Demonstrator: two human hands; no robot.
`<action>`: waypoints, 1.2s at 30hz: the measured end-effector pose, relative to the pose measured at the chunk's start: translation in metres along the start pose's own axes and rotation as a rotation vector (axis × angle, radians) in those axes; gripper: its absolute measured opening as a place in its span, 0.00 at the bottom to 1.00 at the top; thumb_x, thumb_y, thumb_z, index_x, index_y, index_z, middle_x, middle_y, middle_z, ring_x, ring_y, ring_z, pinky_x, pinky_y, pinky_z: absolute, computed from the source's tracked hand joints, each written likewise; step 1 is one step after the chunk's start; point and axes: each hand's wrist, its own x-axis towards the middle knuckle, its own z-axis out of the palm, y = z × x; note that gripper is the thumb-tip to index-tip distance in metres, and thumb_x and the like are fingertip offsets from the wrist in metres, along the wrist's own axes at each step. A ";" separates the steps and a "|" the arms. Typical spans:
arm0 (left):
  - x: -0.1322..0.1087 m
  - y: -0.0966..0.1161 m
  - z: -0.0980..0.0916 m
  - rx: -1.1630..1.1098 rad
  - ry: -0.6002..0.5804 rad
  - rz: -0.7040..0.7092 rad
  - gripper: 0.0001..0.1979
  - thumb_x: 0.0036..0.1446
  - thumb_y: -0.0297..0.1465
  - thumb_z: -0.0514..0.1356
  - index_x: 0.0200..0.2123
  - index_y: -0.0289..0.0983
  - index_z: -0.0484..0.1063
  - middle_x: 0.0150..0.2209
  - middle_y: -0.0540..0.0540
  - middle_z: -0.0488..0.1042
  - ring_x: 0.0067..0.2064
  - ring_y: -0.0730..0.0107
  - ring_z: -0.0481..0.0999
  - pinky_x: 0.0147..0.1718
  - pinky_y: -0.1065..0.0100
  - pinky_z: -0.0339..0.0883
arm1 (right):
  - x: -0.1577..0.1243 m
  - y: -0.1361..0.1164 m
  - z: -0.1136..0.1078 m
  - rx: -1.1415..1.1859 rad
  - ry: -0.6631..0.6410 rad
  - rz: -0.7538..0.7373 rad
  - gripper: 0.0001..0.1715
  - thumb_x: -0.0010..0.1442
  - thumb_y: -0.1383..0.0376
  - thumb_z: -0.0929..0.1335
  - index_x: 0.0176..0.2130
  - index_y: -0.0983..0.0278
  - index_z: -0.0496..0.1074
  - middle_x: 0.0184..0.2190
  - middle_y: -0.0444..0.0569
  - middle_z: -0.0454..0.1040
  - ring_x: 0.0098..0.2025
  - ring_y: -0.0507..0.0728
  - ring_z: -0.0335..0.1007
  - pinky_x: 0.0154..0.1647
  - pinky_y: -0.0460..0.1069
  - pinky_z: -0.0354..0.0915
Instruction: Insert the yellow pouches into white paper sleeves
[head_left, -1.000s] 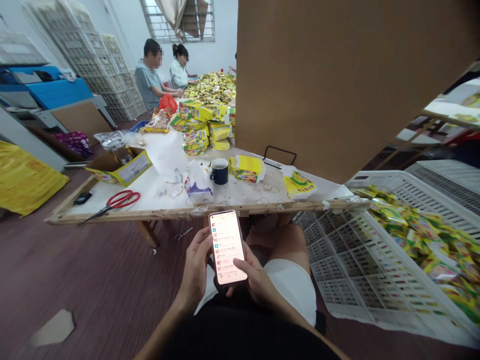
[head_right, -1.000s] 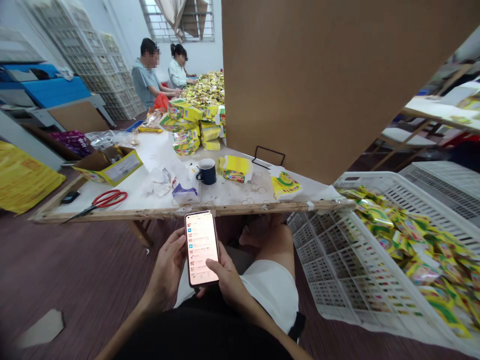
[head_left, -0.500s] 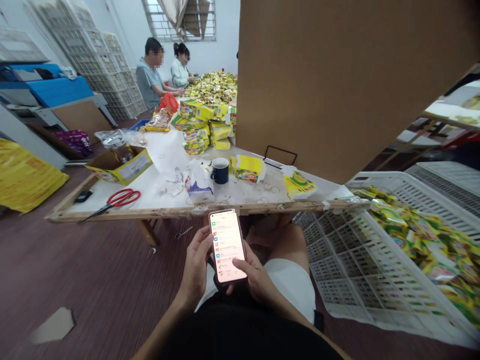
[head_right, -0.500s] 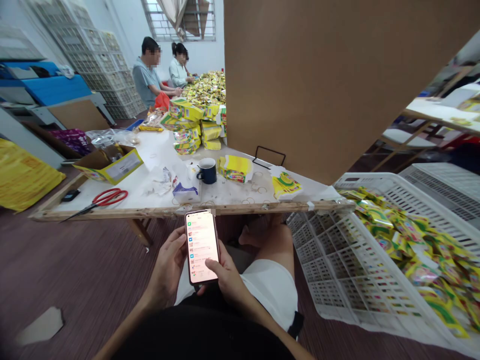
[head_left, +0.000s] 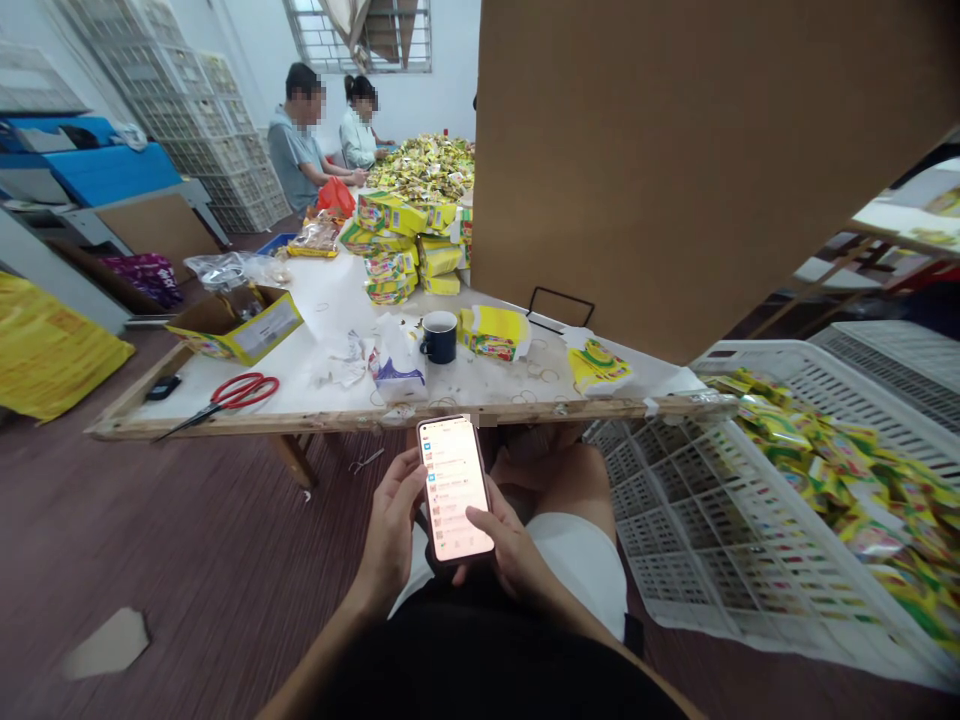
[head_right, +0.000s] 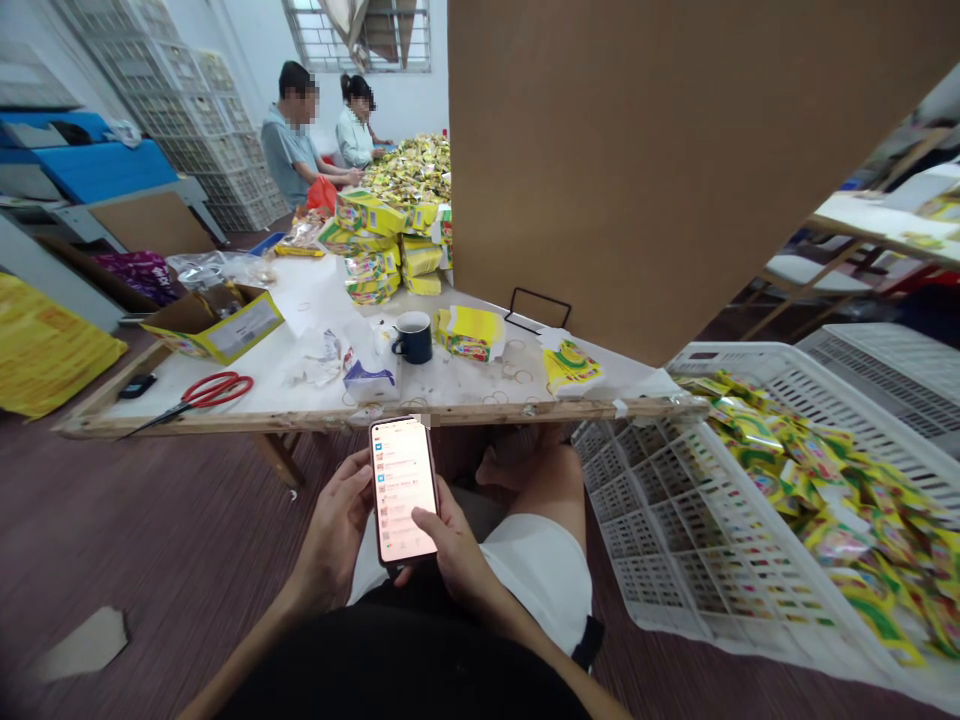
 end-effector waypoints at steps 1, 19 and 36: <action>0.000 0.000 0.000 -0.001 0.002 -0.007 0.14 0.55 0.34 0.59 0.45 0.37 0.70 0.41 0.45 0.78 0.38 0.64 0.77 0.35 0.67 0.67 | 0.000 0.000 0.000 0.003 -0.001 0.000 0.23 0.57 0.62 0.69 0.51 0.60 0.62 0.40 0.50 0.72 0.24 0.52 0.70 0.15 0.45 0.70; -0.001 0.000 0.001 -0.006 -0.006 -0.023 0.14 0.55 0.34 0.60 0.45 0.36 0.70 0.37 0.45 0.79 0.38 0.63 0.77 0.36 0.67 0.67 | -0.002 0.002 -0.003 -0.010 -0.014 -0.015 0.26 0.55 0.63 0.69 0.52 0.60 0.61 0.38 0.49 0.73 0.25 0.53 0.71 0.14 0.44 0.70; -0.001 -0.002 -0.001 -0.016 -0.006 -0.036 0.15 0.54 0.32 0.60 0.45 0.37 0.71 0.39 0.45 0.79 0.39 0.62 0.78 0.37 0.66 0.68 | -0.003 0.003 -0.005 -0.020 -0.031 -0.030 0.26 0.55 0.66 0.69 0.52 0.59 0.61 0.41 0.50 0.72 0.28 0.54 0.72 0.16 0.45 0.71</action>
